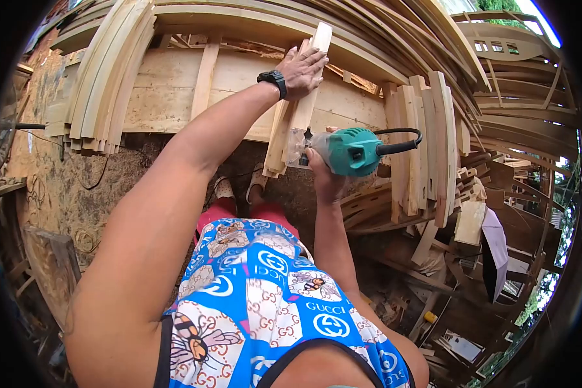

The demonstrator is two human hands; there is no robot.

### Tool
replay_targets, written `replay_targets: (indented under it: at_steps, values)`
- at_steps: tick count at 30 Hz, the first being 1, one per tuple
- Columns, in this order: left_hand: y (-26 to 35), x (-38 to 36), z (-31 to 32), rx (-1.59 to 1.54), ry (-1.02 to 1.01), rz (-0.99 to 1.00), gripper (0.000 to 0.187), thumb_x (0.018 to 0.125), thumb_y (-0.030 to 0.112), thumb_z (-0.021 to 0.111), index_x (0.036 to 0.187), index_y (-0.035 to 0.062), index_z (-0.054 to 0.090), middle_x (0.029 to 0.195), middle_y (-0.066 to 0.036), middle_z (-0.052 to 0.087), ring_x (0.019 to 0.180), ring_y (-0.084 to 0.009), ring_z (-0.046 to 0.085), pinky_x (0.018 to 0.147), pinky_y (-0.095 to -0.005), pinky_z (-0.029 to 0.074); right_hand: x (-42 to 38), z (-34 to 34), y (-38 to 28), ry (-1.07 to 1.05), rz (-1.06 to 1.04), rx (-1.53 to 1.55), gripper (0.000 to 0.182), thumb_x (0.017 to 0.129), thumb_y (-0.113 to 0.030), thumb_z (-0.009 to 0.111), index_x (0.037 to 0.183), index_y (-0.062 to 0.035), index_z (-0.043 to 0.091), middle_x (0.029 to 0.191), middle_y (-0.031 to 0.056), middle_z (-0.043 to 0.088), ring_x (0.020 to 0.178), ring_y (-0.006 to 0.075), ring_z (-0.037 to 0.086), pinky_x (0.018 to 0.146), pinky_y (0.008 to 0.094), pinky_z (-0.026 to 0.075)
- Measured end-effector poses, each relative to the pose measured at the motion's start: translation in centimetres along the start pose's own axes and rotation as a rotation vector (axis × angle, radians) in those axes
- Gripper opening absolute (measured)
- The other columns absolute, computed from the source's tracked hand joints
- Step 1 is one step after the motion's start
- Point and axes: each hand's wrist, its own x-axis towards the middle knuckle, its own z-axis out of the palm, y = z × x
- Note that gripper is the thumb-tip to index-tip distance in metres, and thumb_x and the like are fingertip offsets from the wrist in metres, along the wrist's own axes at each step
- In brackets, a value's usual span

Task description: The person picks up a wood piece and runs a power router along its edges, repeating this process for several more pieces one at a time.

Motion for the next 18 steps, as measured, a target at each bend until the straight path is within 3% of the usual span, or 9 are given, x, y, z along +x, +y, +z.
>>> replay_targets:
  at_steps: [1,3,6,9,10,11,16,18]
  values:
    - [0.0,-0.1,0.1,-0.014,0.008,-0.002,0.066,0.101,0.045,0.044,0.157,0.0109,0.035,0.166,-0.008,0.029,0.156,-0.0239,0.018,0.122,-0.0622,0.015,0.4,0.0,0.2,-0.001,-0.003,0.001,0.042,0.077,-0.008,0.082,0.116,-0.0037,0.066,0.124,0.0115,0.063,0.113,0.0280,0.059,0.100,0.0420,0.046]
    - [0.0,-0.2,0.2,-0.027,0.013,-0.005,0.066,0.100,0.044,0.044,0.157,0.0107,0.035,0.166,-0.007,0.029,0.156,-0.0237,0.018,0.122,-0.0622,0.015,0.9,0.1,0.7,-0.025,-0.015,-0.057,0.056,0.076,0.000,0.077,0.128,0.0000,0.056,0.127,0.0101,0.058,0.112,0.0207,0.058,0.098,0.0351,0.048]
    - [-0.1,-0.2,0.3,-0.036,0.034,-0.002,0.066,0.100,0.043,0.045,0.157,0.0114,0.036,0.166,-0.007,0.029,0.156,-0.0231,0.019,0.122,-0.0620,0.015,1.9,0.6,1.4,0.002,0.073,-0.009,0.056,0.077,-0.001,0.077,0.128,0.0015,0.055,0.125,0.0105,0.059,0.110,0.0202,0.059,0.097,0.0346,0.049]
    - [0.0,-0.2,0.5,-0.048,0.032,0.001,0.064,0.100,0.042,0.044,0.157,0.0123,0.036,0.167,-0.006,0.028,0.156,-0.0225,0.019,0.122,-0.0615,0.015,3.3,1.0,3.2,0.062,0.017,-0.024,0.056,0.076,-0.002,0.078,0.128,0.0022,0.056,0.124,0.0112,0.061,0.110,0.0205,0.060,0.097,0.0356,0.049]
    - [0.0,-0.3,0.4,-0.052,0.028,0.000,0.063,0.101,0.039,0.043,0.157,0.0123,0.035,0.166,-0.007,0.028,0.156,-0.0221,0.019,0.122,-0.0594,0.016,4.0,1.3,2.6,0.083,0.012,-0.017,0.057,0.076,-0.003,0.078,0.128,0.0020,0.056,0.124,0.0113,0.061,0.110,0.0206,0.061,0.097,0.0358,0.049]
    - [0.0,-0.4,0.2,-0.054,0.024,-0.002,0.061,0.102,0.037,0.042,0.158,0.0124,0.033,0.166,-0.009,0.028,0.156,-0.0217,0.019,0.123,-0.0574,0.016,4.7,2.1,1.9,0.229,0.019,0.051,0.041,0.073,-0.020,0.085,0.105,-0.0032,0.068,0.108,0.0097,0.068,0.100,0.0281,0.064,0.097,0.0431,0.046]
    - [-0.2,-0.4,0.4,-0.163,0.087,0.045,0.052,0.106,0.030,0.038,0.154,0.0104,0.040,0.164,-0.011,0.033,0.153,-0.0254,0.025,0.124,-0.0457,0.023,6.6,2.0,2.0,0.169,-0.004,0.010,0.041,0.072,-0.018,0.085,0.105,-0.0031,0.066,0.097,0.0067,0.070,0.086,0.0244,0.067,0.087,0.0387,0.052]
    - [0.1,-1.2,0.1,-0.552,0.145,-0.029,0.052,0.107,0.028,0.040,0.153,0.0048,0.040,0.162,-0.013,0.036,0.151,-0.0296,0.029,0.124,-0.0381,0.025,6.8,2.1,1.6,0.161,0.068,0.156,0.041,0.071,-0.015,0.085,0.105,-0.0031,0.065,0.097,0.0052,0.069,0.087,0.0205,0.067,0.087,0.0363,0.053]
